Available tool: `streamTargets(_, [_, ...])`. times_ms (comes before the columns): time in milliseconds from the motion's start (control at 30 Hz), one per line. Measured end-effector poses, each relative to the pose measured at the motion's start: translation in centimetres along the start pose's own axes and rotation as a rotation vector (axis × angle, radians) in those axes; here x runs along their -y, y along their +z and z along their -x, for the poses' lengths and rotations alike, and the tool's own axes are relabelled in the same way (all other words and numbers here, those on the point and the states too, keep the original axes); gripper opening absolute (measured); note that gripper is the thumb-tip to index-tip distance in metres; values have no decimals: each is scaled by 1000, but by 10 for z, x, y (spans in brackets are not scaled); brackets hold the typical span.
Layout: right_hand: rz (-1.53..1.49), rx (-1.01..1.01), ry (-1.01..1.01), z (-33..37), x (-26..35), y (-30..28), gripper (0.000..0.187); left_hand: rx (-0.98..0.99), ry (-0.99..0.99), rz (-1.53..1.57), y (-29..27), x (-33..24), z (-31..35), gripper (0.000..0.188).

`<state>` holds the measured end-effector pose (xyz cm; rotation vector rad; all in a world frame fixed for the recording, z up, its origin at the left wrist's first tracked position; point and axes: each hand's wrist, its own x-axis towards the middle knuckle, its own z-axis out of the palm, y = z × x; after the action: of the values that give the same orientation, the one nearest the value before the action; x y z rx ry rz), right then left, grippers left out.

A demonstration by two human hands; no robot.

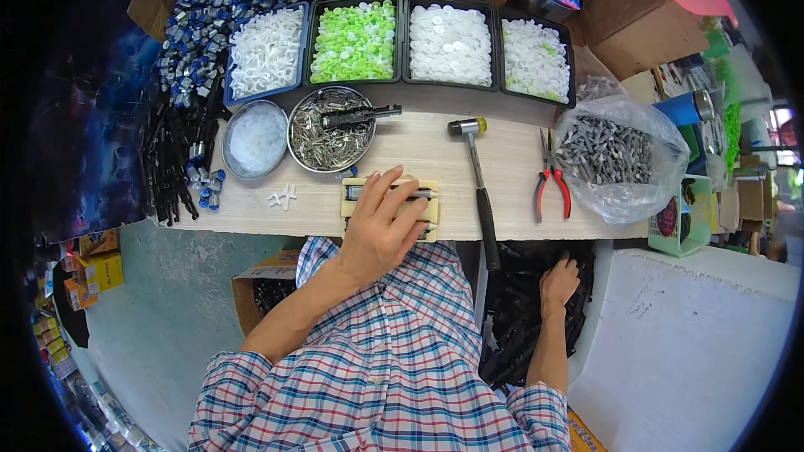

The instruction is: Assembling small plastic parts into a frame using a hammer and pliers at a workbench.

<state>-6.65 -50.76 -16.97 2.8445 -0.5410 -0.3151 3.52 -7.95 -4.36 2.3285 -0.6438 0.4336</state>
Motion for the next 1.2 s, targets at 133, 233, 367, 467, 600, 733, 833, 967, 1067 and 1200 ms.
streamTargets(133, [154,-150,-120,2,-17,28,53,-45,105,178,-16,-8,5,28])
streamTargets(233, [81,-94,-108,16,-1,-5,46,-36,184,255,-23,-12,12,26])
streamTargets(367, [-218,-30,37,45,2,-39,46,75,184,423,-24,-16,23,24])
streamTargets(467, [-248,-272,-129,64,-30,-12,49,181,105,629,-21,-22,23,20])
streamTargets(600, [-1390,-140,583,108,33,-66,50,365,-6,879,-12,-28,20,26])
streamTargets(733, [-1167,-502,47,117,112,-127,48,314,-126,1002,-5,-49,17,45])
streamTargets(833, [-1086,-356,-684,115,156,-153,46,346,-563,1473,-6,-54,20,57])
streamTargets(967, [-1227,-215,-780,105,196,-186,49,184,-874,1567,-26,-30,27,33])
streamTargets(1067, [-1184,-99,-927,100,208,-200,45,61,-875,1496,-39,-21,39,31])
streamTargets(1200, [-1216,65,-755,96,222,-210,41,-45,-823,1383,-54,-18,52,31])
